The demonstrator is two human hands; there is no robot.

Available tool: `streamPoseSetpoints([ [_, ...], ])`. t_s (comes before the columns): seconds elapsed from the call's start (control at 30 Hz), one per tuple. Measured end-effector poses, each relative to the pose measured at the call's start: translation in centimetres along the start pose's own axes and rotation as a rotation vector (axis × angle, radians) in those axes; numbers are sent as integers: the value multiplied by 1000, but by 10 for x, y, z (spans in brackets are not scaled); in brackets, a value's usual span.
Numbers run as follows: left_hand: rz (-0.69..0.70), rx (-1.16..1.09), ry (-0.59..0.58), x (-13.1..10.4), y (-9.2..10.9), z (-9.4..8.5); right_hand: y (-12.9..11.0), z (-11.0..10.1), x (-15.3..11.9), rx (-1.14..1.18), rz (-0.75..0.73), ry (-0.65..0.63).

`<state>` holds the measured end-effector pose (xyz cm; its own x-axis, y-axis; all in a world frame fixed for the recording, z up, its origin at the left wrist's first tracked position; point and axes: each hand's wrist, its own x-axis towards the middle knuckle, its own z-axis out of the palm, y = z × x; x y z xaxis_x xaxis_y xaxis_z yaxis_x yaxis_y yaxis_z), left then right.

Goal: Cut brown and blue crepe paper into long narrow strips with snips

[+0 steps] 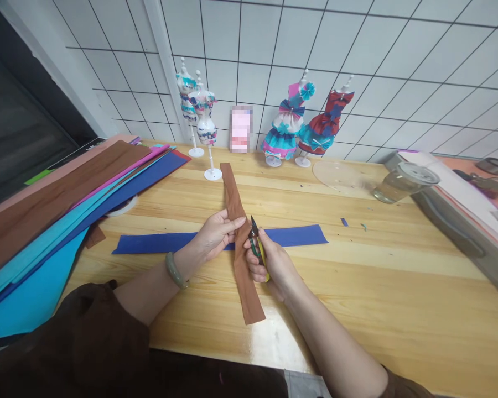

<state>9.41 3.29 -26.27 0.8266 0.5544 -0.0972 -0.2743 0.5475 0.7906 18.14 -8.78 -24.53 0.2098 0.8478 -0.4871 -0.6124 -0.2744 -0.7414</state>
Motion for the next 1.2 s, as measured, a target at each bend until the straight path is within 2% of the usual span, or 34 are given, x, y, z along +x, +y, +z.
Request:
streamPoseSetpoints([
  [0.23,2,37,-22,0,1,1,1,0,0,-34,-30,13],
  [0.5,-15,36,43,2,-2,0,0,1,0,-82,-22,28],
  [0.93,-51,-1,13,1,-2,-2,0,1,-2,-116,-26,61],
  [1.2,-54,16,-5,0,0,-2,-2,2,-2,-58,42,25],
])
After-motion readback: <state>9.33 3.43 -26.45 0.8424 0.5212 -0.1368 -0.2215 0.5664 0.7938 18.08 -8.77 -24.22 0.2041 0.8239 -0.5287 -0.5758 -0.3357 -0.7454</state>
